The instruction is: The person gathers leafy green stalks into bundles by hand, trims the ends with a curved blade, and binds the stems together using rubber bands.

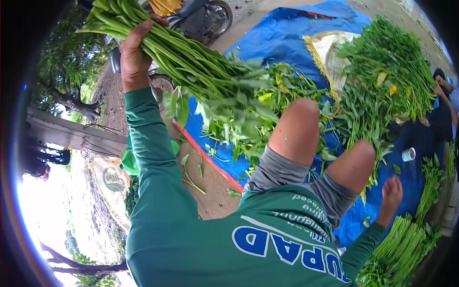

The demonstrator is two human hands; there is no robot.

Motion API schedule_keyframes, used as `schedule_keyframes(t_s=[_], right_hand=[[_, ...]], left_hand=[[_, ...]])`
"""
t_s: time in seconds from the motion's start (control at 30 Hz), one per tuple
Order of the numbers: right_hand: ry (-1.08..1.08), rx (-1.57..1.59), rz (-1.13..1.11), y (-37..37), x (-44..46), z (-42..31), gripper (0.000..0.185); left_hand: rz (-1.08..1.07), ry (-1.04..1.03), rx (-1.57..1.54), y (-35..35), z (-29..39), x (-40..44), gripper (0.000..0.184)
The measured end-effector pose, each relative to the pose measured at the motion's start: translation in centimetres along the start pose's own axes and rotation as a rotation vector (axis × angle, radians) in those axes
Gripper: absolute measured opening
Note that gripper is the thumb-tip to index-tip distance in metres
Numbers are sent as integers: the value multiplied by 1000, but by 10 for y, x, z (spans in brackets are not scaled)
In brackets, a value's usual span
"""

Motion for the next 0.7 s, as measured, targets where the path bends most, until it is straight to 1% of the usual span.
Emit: schedule_keyframes(t_s=[0.03,0.07,0.13,0.17,0.2,0.23,0.27,0.3,0.33,0.37,0.4,0.43,0.47,0.53,0.57,0.67,0.7], right_hand=[[-42,-20,70,25,-9,26,39],[-92,-43,146,44,-13,49,36],[-137,-51,148,70,-11,100,38],[-173,-54,192,99,-34,138,38],[-105,20,109,113,-38,179,30],[-133,13,136,101,-71,176,25],[-72,10,145,74,-116,144,25],[-96,-39,185,78,-144,142,28],[-201,-64,311,87,-173,137,19],[-214,-140,438,106,-198,142,20],[-236,-211,523,129,-230,155,22],[-264,-198,644,153,-269,174,22],[-271,-176,739,167,-292,190,22],[-457,-272,892,199,-347,247,21],[-555,-327,951,208,-376,270,21],[-570,-407,935,175,-412,291,21],[-623,-442,938,168,-418,316,22]], left_hand=[[23,-44,32,6,13,0,32],[67,-35,169,12,24,-2,33],[123,9,420,19,40,-13,36],[21,0,670,14,51,-30,49],[-95,-21,999,16,58,-36,70],[-146,-10,1033,11,36,-39,67],[-136,102,900,5,5,-48,63],[-92,247,695,-7,-35,-59,60],[-30,407,471,-31,-79,-80,57],[-1,562,313,-71,-119,-106,54],[-40,707,210,-120,-149,-139,51],[-116,827,138,-170,-167,-170,48],[-236,907,76,-221,-178,-191,46],[-552,992,-36,-327,-178,-210,42],[-771,997,-133,-382,-171,-211,44],[-985,909,-130,-462,-145,-202,43],[-972,841,-112,-474,-145,-196,41]])
Point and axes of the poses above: each hand's wrist, its own x-axis towards the middle knuckle, its own y-axis out of the back of the hand, z = x × y, the point moved 8 cm from there along x, towards the middle knuckle, and after that the axes turned 13 degrees about -z, right-handed, at the moved point
